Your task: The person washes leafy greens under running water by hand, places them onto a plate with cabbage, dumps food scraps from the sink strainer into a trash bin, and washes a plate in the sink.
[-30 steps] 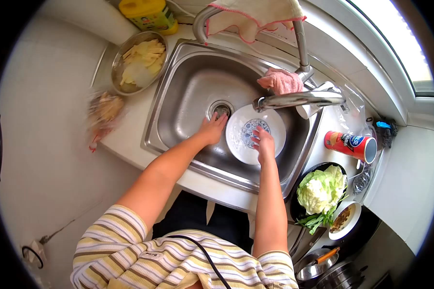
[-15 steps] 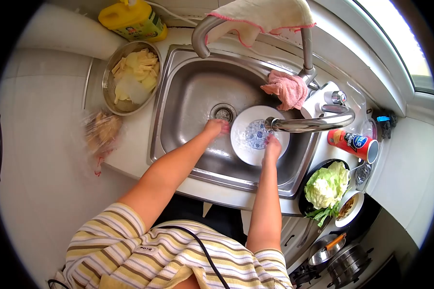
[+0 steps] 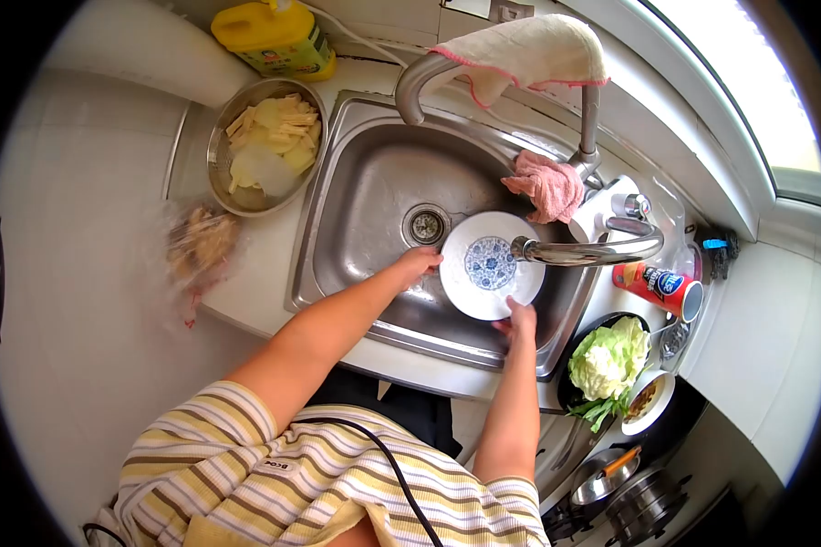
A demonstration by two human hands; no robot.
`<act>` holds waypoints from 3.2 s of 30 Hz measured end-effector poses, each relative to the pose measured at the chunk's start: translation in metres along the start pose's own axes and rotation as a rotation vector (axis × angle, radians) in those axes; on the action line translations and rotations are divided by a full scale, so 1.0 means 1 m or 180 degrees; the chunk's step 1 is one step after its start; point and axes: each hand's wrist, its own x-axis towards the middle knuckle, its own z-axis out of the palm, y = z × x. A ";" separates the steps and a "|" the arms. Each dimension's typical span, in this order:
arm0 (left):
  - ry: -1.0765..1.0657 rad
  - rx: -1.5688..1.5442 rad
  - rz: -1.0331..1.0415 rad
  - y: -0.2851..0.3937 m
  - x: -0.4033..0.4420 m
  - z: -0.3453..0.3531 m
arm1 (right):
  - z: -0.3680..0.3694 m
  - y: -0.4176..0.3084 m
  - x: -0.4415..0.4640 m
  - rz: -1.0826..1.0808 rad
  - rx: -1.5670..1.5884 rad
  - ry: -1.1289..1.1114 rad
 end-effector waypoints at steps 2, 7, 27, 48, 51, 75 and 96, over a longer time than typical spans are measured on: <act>0.0284 0.0070 -0.0093 0.005 -0.002 0.005 | 0.003 0.009 0.011 0.0036 0.0226 -0.0093; 0.0621 0.0072 -0.0344 0.000 -0.010 -0.002 | 0.022 -0.022 -0.026 -0.0906 -0.0049 -0.0241; 0.0108 -0.0152 0.0045 0.084 -0.135 -0.077 | 0.074 -0.049 -0.057 -0.0489 -0.0438 -0.1386; 0.1703 0.4089 0.2920 0.129 -0.234 0.042 | -0.037 -0.169 -0.120 -0.4082 -0.0450 0.1862; 0.1739 0.4510 0.3104 0.131 -0.212 0.041 | -0.043 -0.210 -0.122 -0.5159 -0.1012 0.2749; 0.2312 0.3619 0.2002 0.133 -0.198 0.044 | 0.047 -0.136 -0.115 -0.1340 0.0729 -0.1635; 0.2901 0.3020 0.2575 0.108 -0.218 0.051 | -0.091 -0.255 -0.073 -0.4267 -0.3194 0.1589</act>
